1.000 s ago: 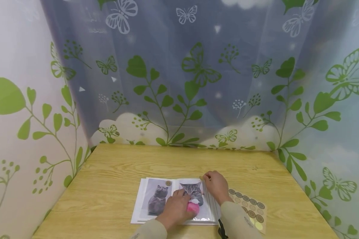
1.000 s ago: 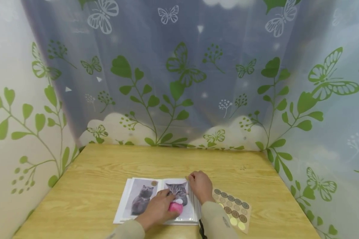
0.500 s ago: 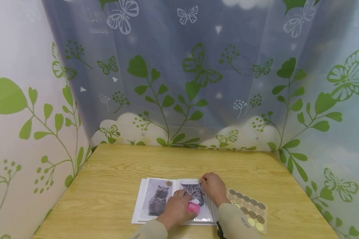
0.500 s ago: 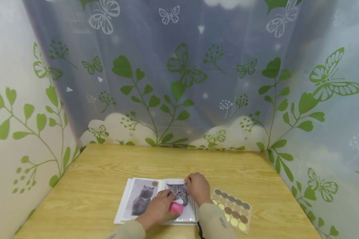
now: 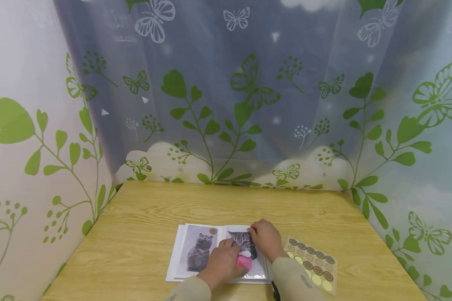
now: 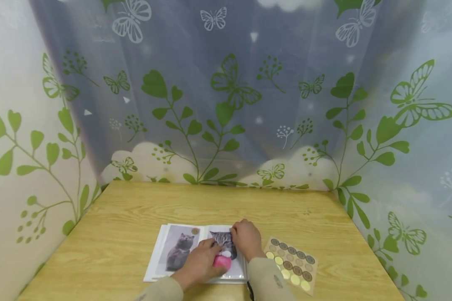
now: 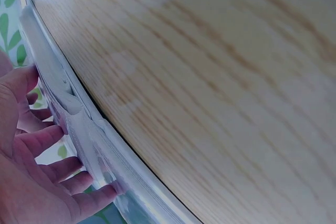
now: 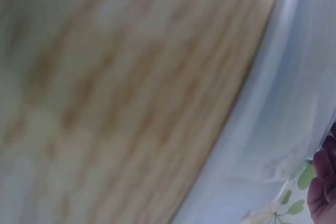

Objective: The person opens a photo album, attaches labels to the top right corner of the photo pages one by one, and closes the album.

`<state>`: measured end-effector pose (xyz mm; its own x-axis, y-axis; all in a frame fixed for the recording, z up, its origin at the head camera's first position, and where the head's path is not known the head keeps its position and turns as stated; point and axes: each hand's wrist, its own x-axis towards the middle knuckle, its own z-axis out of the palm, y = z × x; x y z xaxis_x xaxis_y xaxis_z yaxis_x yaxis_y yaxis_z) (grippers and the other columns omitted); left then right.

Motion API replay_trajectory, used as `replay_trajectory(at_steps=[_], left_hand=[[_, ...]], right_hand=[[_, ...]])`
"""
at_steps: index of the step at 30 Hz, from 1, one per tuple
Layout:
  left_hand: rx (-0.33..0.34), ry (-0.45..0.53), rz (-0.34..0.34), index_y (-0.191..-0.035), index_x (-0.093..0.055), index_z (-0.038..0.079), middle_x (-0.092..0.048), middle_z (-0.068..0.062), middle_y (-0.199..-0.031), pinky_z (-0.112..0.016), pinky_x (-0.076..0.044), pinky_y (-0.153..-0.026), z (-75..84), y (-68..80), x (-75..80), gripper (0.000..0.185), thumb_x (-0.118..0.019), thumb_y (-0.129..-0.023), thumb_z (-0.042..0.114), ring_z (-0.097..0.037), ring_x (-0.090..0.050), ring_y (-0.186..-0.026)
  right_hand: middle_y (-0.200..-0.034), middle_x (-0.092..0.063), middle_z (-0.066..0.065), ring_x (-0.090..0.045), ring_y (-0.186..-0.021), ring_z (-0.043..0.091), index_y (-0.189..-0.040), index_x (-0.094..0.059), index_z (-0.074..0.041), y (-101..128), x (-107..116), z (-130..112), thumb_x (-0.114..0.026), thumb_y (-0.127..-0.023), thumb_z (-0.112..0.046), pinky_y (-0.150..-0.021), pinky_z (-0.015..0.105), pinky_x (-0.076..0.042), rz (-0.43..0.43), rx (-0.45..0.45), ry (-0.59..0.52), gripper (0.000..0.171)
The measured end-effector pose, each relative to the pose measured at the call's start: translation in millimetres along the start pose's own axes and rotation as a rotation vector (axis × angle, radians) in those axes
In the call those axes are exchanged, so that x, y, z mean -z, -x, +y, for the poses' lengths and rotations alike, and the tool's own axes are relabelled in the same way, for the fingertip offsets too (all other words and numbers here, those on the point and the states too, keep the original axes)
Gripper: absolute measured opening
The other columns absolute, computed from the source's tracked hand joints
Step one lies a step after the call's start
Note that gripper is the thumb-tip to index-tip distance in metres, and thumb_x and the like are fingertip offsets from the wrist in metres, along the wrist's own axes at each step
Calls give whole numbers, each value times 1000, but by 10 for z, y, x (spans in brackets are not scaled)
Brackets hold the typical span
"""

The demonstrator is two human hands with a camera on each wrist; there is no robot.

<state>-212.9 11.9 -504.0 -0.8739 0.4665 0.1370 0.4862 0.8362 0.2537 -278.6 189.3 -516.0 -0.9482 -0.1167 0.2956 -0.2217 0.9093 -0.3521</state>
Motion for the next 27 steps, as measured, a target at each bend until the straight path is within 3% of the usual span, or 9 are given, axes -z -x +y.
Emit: replay_trajectory(at_steps=[10,16,27], left_hand=[[-17,-11,25,-123,-67,7,-57,-15,-128,-47,-51,-90,-11,-4,-17,64,-77,-76,50,-33,-52,-119],[-22,-14,32,-124,-66,7,-57,-15,-128,-47,-51,-90,-14,-6,-24,66,-76,-76,51,-33,-53,-119],[-34,10,52,-121,-67,7,-57,-17,-130,-50,-52,-89,-27,0,-45,62,-76,-77,50,-34,-52,-120]], right_hand=[[-80,-58,0,-56,-73,16,-90,-74,-10,15,-44,28,-67,-94,-25,-68,38,-53,-32,24,41,16],[-87,-62,3,-61,-79,21,-93,-76,-10,63,-8,0,-71,-90,-18,-72,40,-55,1,95,84,9],[-101,-64,8,-59,-93,27,-106,-74,-9,183,53,-65,-70,-90,-18,-81,46,-53,17,209,195,20]])
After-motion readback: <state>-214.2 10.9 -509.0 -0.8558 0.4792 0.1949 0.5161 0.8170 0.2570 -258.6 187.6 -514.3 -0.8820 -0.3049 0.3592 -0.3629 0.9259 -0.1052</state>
